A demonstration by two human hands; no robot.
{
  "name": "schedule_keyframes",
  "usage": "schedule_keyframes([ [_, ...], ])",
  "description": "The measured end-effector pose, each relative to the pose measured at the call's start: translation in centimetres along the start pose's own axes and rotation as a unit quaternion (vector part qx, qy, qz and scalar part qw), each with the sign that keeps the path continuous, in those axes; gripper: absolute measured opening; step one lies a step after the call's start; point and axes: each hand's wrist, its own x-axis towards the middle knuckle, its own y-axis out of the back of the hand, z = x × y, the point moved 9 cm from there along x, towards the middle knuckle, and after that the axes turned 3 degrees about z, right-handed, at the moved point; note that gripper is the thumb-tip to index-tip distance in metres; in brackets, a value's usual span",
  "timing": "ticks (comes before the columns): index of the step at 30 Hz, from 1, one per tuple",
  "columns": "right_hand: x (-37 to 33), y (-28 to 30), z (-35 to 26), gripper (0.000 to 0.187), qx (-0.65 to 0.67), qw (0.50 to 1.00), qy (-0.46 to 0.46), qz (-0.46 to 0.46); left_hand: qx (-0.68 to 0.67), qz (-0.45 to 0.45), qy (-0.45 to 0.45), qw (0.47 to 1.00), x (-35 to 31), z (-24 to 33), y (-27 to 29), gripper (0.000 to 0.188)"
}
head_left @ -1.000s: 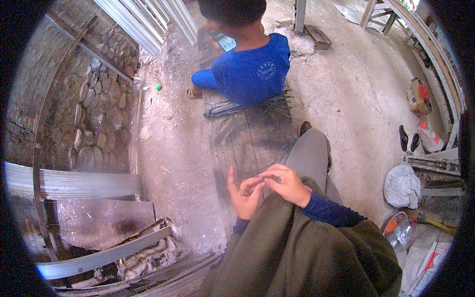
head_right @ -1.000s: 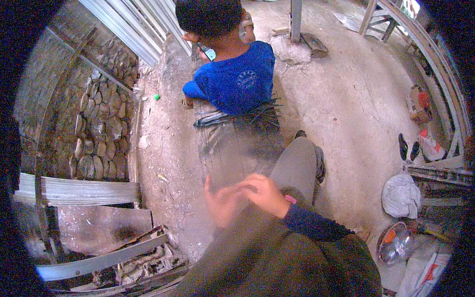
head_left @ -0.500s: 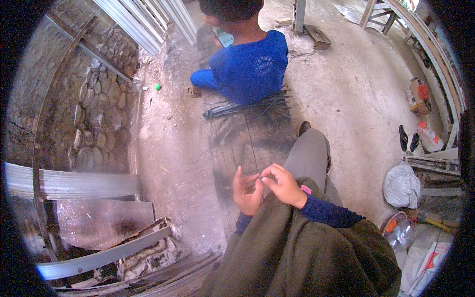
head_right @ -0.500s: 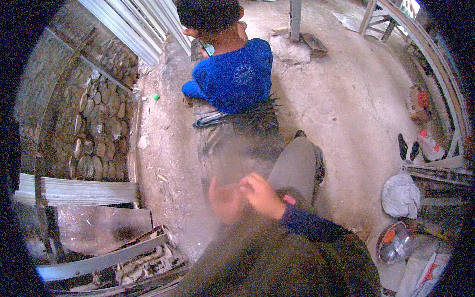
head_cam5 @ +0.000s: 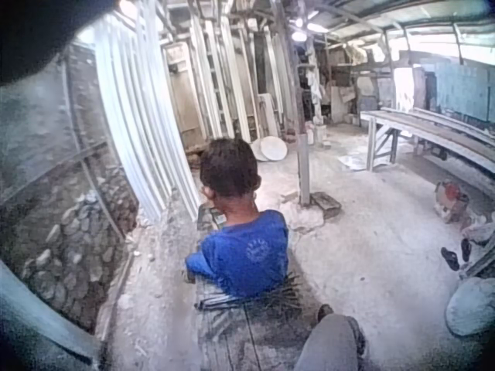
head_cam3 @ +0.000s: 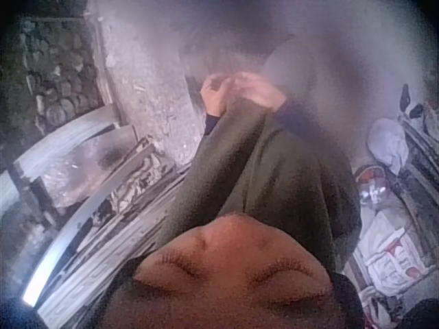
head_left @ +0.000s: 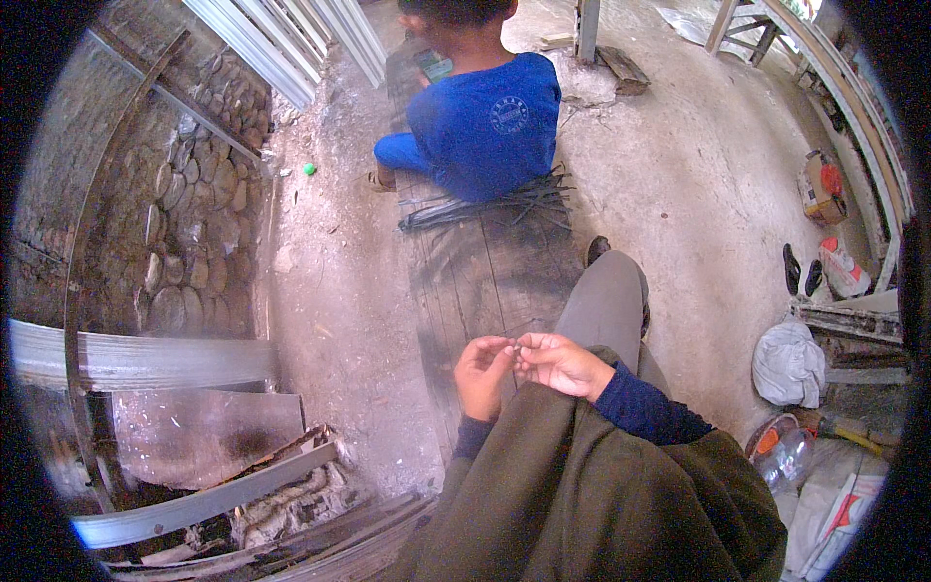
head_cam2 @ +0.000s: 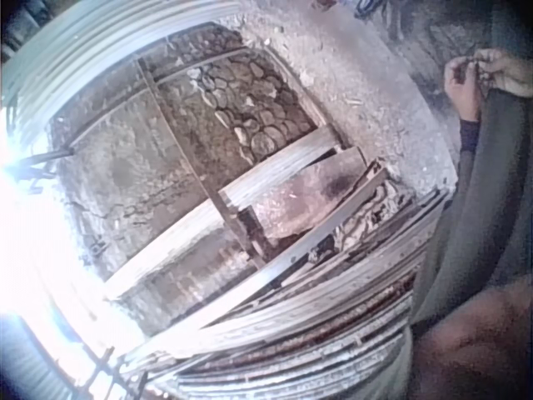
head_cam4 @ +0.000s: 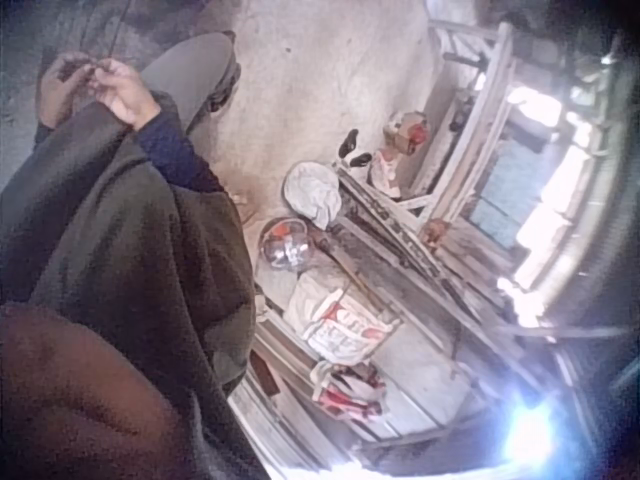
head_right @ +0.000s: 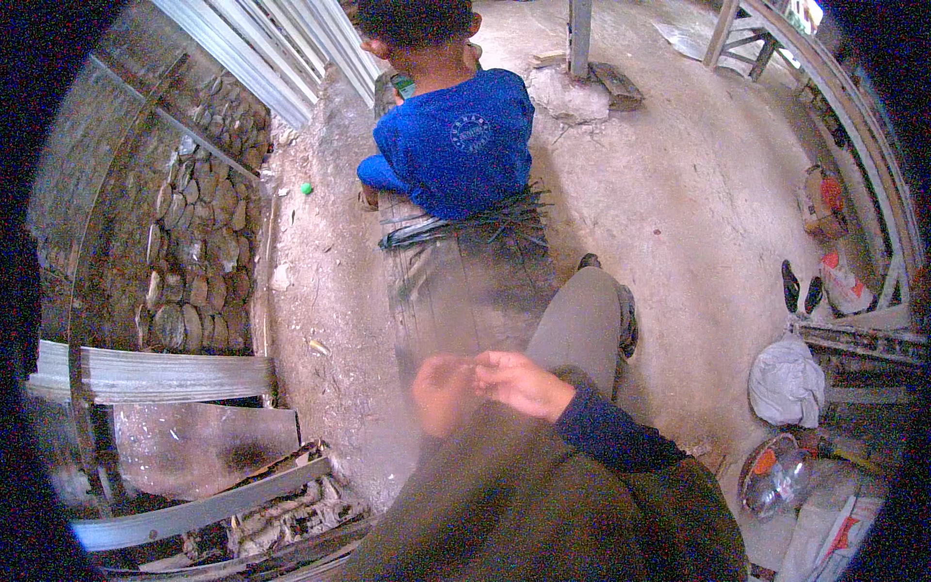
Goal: The person ties thin dark strips of material together using a thin wire. They work at a table initially, then move to sit on the floor to continue tying the strips into bundles.
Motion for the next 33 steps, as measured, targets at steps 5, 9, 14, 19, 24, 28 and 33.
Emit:
schedule_keyframes([
  [5, 0.0, 0.4, 0.2, 0.013, 0.011, 1.0, -0.012, -0.001, 0.025, -0.062, -0.001, 0.998, 0.1, -0.1, -0.3, 0.008],
  [9, -0.1, 1.0, -0.6, 0.013, -0.045, 0.998, 0.03, 0.041, 0.047, -0.09, -0.061, 0.993, 0.0, 0.3, -0.5, 0.007],
  [14, -0.2, 1.0, -1.2, 0.014, -0.189, 0.975, 0.076, 0.089, -0.02, -0.091, 0.015, 0.996, -0.2, -0.8, -0.5, 0.011],
  [19, 0.1, 0.1, -1.9, 0.016, -0.371, 0.902, 0.206, 0.081, -0.091, 0.0, 0.028, 0.995, 1.2, -3.1, 2.3, 0.012],
  [24, 0.3, -2.8, -1.7, 0.018, -0.415, 0.885, 0.208, 0.046, -0.113, 0.06, -0.049, 0.991, 1.8, -0.7, 3.5, 0.011],
  [28, -0.3, -2.7, -2.7, 0.017, -0.333, 0.922, 0.187, 0.067, -0.065, 0.035, -0.038, 0.997, 1.6, 1.7, 2.1, 0.01],
  [33, -1.0, -2.2, -2.4, 0.021, -0.312, 0.941, 0.122, 0.055, -0.044, 0.03, -0.032, 0.998, 1.7, 0.7, 3.2, 0.01],
])
